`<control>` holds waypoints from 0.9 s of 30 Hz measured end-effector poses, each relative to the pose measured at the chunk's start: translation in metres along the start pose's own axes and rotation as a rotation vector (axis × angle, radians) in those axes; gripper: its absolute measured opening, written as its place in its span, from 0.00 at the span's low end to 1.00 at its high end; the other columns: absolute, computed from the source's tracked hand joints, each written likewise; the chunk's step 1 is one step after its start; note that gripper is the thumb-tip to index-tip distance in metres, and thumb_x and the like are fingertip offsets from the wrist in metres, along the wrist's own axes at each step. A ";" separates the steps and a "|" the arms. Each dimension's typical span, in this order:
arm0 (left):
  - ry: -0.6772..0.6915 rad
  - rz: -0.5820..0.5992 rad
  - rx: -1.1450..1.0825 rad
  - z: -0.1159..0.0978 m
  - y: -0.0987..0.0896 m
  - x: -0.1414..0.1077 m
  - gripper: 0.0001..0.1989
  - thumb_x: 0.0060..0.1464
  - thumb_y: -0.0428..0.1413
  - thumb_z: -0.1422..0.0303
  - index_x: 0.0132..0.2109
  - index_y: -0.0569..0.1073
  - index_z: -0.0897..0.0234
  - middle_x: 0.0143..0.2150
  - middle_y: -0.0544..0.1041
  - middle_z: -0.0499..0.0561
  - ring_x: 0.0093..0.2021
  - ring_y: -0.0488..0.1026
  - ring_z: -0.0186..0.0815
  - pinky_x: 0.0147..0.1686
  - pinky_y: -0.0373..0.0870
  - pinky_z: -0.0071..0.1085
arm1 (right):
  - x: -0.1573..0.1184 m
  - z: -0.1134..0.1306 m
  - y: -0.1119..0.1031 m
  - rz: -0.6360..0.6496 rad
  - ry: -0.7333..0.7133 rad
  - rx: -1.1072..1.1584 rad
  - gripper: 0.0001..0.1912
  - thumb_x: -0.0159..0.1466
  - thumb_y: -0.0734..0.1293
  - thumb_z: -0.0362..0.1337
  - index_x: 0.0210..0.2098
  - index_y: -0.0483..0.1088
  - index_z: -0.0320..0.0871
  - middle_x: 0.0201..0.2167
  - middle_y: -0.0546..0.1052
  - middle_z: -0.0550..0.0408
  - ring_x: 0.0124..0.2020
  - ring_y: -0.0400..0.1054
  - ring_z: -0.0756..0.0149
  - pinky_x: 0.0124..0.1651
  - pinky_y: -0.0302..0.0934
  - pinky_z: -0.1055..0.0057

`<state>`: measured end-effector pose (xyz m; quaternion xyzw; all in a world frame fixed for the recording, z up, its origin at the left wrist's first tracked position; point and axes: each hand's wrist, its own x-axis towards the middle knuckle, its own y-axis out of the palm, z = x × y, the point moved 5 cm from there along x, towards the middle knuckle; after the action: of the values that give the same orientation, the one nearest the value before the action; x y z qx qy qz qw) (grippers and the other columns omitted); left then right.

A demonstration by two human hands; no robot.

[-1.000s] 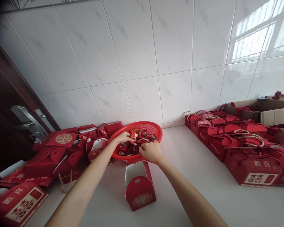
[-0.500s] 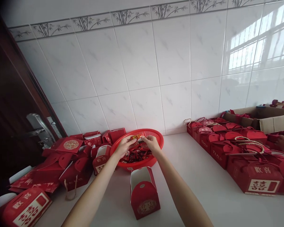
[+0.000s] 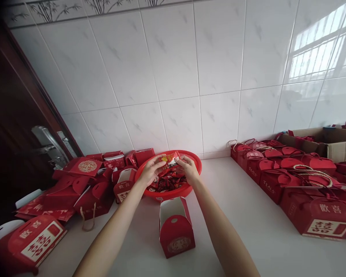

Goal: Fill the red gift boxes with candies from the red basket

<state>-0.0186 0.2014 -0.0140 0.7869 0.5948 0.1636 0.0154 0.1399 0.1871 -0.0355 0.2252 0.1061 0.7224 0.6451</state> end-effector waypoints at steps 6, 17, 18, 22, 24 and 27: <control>-0.030 0.129 0.129 0.004 0.011 -0.003 0.24 0.36 0.72 0.67 0.44 0.77 0.66 0.40 0.82 0.53 0.41 0.78 0.41 0.45 0.73 0.36 | -0.003 0.002 0.002 -0.015 -0.029 -0.014 0.22 0.44 0.79 0.48 0.32 0.74 0.43 0.29 0.78 0.58 0.27 0.71 0.70 0.35 0.68 0.72; 0.023 0.129 0.199 0.006 0.010 -0.001 0.22 0.38 0.70 0.63 0.41 0.77 0.66 0.40 0.81 0.53 0.42 0.78 0.43 0.48 0.72 0.40 | 0.000 -0.002 -0.001 -0.026 -0.005 0.037 0.20 0.39 0.81 0.40 0.30 0.75 0.41 0.27 0.78 0.56 0.25 0.70 0.70 0.32 0.68 0.73; 0.033 0.131 0.207 0.006 0.010 -0.001 0.21 0.39 0.70 0.63 0.41 0.77 0.66 0.40 0.81 0.53 0.42 0.78 0.43 0.48 0.72 0.40 | 0.000 -0.002 -0.001 -0.032 -0.003 0.048 0.20 0.39 0.80 0.39 0.30 0.75 0.41 0.26 0.78 0.56 0.25 0.69 0.71 0.32 0.67 0.74; 0.065 0.148 0.293 0.009 0.008 0.003 0.22 0.43 0.66 0.64 0.47 0.76 0.65 0.44 0.81 0.55 0.45 0.77 0.43 0.49 0.71 0.39 | 0.002 -0.003 -0.005 -0.093 -0.001 0.108 0.16 0.41 0.79 0.40 0.24 0.72 0.41 0.22 0.74 0.59 0.24 0.67 0.72 0.30 0.66 0.75; 0.032 0.130 0.440 0.016 0.001 0.006 0.21 0.46 0.63 0.65 0.49 0.76 0.64 0.46 0.81 0.54 0.47 0.77 0.43 0.50 0.71 0.38 | 0.004 -0.003 -0.009 -0.158 -0.009 0.147 0.16 0.42 0.78 0.40 0.23 0.69 0.42 0.21 0.73 0.60 0.24 0.66 0.72 0.28 0.65 0.75; -0.053 0.076 0.678 0.032 -0.014 0.012 0.16 0.44 0.62 0.66 0.42 0.79 0.63 0.41 0.82 0.54 0.44 0.77 0.44 0.47 0.71 0.37 | 0.006 -0.004 -0.014 -0.238 -0.021 0.194 0.15 0.44 0.75 0.41 0.24 0.65 0.45 0.22 0.73 0.61 0.25 0.68 0.70 0.26 0.64 0.74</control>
<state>-0.0200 0.2221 -0.0446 0.7728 0.5850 -0.0636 -0.2377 0.1497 0.1955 -0.0440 0.2798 0.1947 0.6249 0.7023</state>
